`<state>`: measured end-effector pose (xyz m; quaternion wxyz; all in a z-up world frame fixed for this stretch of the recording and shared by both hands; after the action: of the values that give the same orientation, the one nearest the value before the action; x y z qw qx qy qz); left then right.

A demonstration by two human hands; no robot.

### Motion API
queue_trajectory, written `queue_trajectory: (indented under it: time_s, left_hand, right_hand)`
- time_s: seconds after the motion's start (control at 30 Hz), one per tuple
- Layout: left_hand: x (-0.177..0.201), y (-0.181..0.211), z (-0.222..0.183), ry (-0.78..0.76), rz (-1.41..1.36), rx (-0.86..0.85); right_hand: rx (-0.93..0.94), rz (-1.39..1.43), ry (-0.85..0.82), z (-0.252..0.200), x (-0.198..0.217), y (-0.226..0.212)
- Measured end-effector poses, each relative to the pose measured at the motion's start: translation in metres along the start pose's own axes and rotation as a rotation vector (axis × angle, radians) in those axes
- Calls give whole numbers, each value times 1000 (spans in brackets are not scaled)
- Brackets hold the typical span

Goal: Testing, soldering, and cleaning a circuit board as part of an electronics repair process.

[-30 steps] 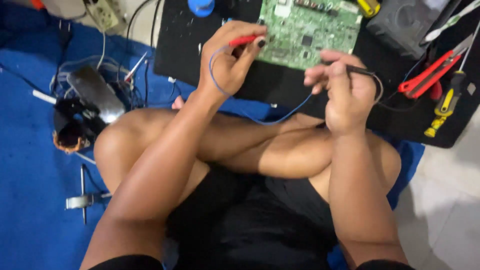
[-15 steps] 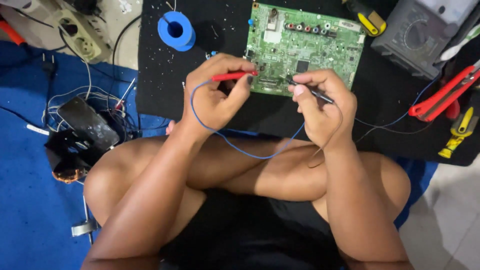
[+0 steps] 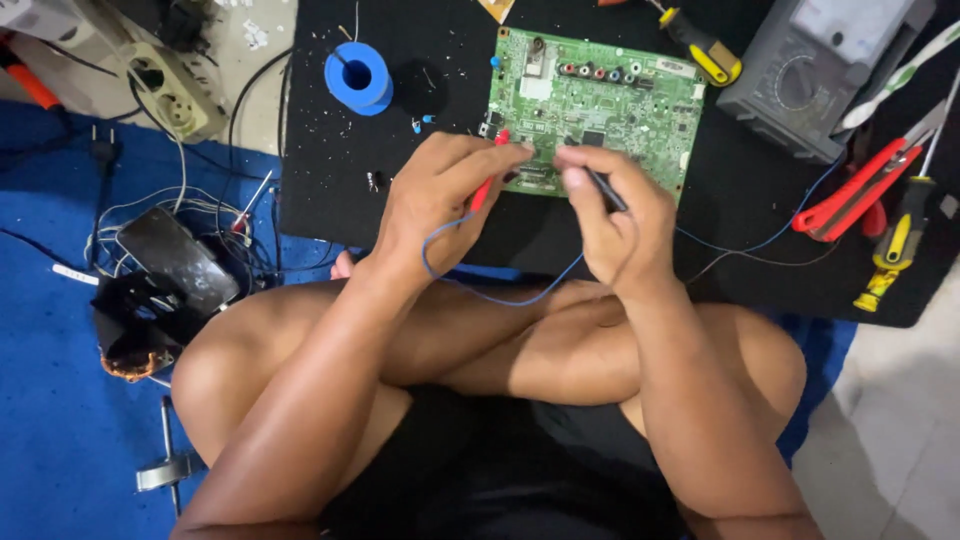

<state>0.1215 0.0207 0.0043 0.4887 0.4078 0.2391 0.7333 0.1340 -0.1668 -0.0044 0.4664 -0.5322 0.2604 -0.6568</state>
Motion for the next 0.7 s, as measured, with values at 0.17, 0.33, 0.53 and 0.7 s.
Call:
queue_trajectory:
  time_s: [0.17, 0.33, 0.53, 0.7]
  left_hand:
    - [0, -5, 0, 16, 0, -2]
    - [-4, 0, -1, -55, 32, -1]
    - [-5, 3, -2, -132, 89, 46]
    - [-10, -9, -5, -176, 117, 104]
  right_hand:
    - [178, -184, -2, -2, -6, -7]
    - [222, -279, 10, -7, -11, 7]
    - [136, -228, -17, -5, -9, 4]
    - [28, -186, -47, -3, -8, 1]
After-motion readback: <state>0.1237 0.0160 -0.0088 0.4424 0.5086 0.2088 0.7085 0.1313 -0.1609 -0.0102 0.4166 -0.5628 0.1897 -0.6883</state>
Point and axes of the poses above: each hand's wrist, its own z-axis towards the middle knuckle, its own x-axis out of the back of the hand, y = z × x, the point moved 5 cm from there along z, towards the middle knuckle, and after that the axes turned 3 degrees about y, right-handed, at the moved point
